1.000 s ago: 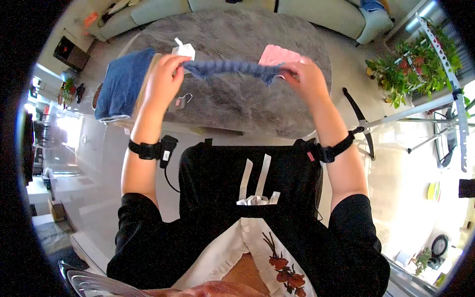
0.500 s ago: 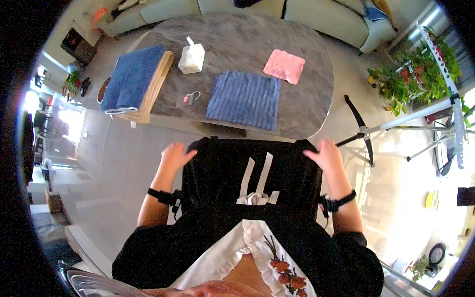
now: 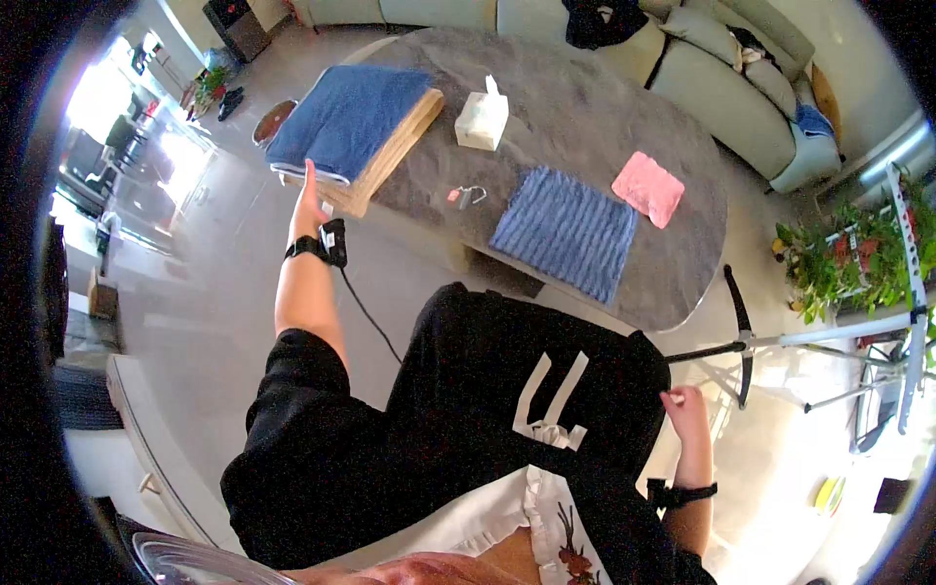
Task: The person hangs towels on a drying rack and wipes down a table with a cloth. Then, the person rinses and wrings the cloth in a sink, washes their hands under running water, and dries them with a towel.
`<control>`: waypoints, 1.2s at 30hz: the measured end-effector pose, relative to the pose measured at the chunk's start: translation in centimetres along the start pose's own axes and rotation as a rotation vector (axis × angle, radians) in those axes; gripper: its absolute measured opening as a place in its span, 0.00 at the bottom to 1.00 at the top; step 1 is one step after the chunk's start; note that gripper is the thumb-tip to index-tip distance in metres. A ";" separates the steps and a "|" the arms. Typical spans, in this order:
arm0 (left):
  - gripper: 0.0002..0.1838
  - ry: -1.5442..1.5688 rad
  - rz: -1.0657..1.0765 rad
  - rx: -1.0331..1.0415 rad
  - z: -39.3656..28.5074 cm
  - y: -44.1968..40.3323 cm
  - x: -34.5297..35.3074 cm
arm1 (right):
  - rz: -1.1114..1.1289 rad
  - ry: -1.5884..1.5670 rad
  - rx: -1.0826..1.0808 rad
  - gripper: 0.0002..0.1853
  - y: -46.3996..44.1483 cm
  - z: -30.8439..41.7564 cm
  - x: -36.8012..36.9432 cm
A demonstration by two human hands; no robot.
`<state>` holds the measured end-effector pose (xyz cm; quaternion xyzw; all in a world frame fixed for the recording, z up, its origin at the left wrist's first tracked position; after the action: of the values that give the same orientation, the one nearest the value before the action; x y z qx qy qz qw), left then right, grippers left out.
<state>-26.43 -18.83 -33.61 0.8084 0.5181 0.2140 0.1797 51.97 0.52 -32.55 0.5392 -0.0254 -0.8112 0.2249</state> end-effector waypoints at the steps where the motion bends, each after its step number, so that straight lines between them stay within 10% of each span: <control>1: 0.63 0.058 0.016 -0.066 0.2 -1.1 0.4 | 0.001 -0.005 0.034 0.16 0.6 -0.1 -0.1; 9: 0.41 0.163 0.253 -0.081 5.5 -10.9 -2.4 | 0.174 0.007 0.052 0.15 0.5 0.3 0.0; 12: 0.35 0.073 0.043 -0.070 2.5 -7.1 -2.6 | 0.187 -0.004 0.014 0.16 -0.6 2.0 -0.9; 13: 0.31 0.377 0.260 0.050 1.6 -6.9 -2.0 | 0.185 0.023 -0.004 0.17 -1.1 2.2 -1.2; 20: 0.30 0.045 0.033 0.803 -11.0 10.7 0.1 | 0.202 -0.062 -0.058 0.19 0.0 6.9 -3.7; 24: 0.26 -1.134 -0.268 1.339 -15.1 21.4 0.6 | 0.279 -0.181 -0.309 0.20 0.9 11.1 -5.0; 26: 0.26 -0.618 -0.004 1.471 -15.7 27.7 3.3 | 0.321 -0.269 -0.363 0.22 1.0 12.3 -5.2; 32: 0.27 -0.410 0.537 1.164 -8.9 34.4 11.9 | 0.690 -1.165 -0.415 0.26 0.6 17.6 -2.9; 36: 0.27 -0.487 0.768 0.994 -5.4 37.0 16.2 | 0.916 -1.167 -0.244 0.27 0.3 20.5 2.1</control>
<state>4.84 -18.38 -7.55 0.9470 0.1755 -0.1896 -0.1909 33.22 -4.73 -25.70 -0.0716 -0.2724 -0.7876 0.5481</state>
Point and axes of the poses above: each hand's wrist, its own y-axis away from the middle knuckle, its own x-axis out of the palm, z = x × y, the point moved 4 cm from there along -y, towards the middle knuckle, and after that the axes turned 4 degrees about z, right-handed, at the moved point
